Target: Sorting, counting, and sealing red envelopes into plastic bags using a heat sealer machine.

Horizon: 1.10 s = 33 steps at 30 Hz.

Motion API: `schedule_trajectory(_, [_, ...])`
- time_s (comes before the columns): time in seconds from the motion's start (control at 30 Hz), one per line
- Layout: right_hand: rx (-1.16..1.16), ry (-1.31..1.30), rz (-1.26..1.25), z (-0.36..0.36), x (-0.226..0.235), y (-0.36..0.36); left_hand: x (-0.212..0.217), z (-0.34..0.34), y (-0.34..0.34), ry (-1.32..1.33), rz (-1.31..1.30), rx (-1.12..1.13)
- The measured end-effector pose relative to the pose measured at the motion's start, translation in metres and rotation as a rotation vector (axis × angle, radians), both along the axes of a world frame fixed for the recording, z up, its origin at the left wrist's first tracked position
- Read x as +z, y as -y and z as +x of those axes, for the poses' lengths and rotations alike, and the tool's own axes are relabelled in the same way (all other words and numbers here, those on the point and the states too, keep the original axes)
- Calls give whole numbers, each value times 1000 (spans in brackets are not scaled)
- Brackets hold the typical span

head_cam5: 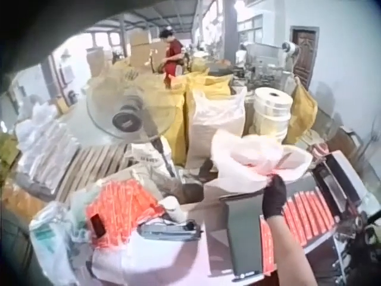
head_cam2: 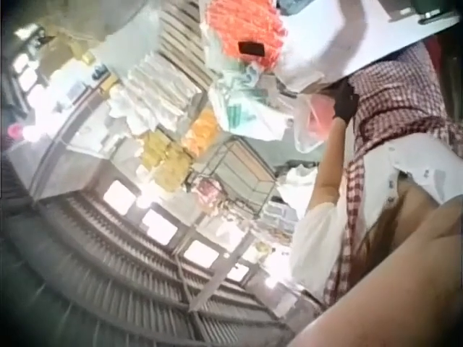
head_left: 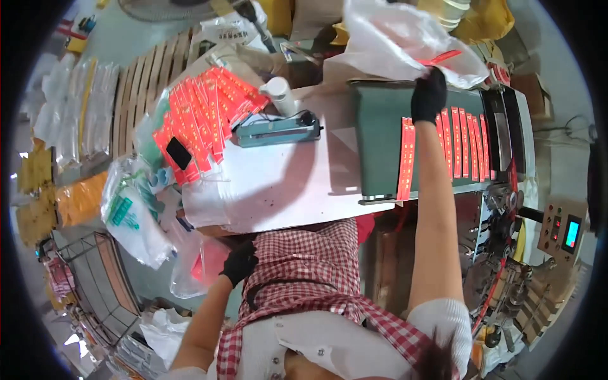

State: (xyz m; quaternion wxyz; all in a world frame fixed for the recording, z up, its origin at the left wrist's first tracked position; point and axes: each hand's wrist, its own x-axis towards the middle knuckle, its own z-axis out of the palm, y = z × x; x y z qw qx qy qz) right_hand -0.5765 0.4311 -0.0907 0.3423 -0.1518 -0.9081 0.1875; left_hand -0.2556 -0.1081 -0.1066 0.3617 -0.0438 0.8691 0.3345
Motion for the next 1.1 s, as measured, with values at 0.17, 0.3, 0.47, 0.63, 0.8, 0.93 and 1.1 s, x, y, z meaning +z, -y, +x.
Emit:
schedule_trajectory(0.17, [200,119,132,134,-144,147,-47,-52,39,95,-245,-641])
schedule_trajectory(0.3, [1100,540,30,216,-208,292,-159,-43,76,-349,-109,-826])
schedule_trajectory(0.47, [1003,661,49,229,-285,280,-215,-105,62,-271,5,-1046])
schedule_trajectory(0.63, [974,628,172,224,-280,274,-238,-123,58,-418,164,-1069])
schedule_trajectory(0.8, [986,553,196,234,-273,286,-232,-113,62,-606,93,-1086])
schedule_trajectory(0.93, [944,432,207,251,-280,291,-242,-96,65,-831,153,-1021])
schedule_trajectory(1.1, [789,280,185,281,-267,322,-248,-62,48,-1039,-79,-566])
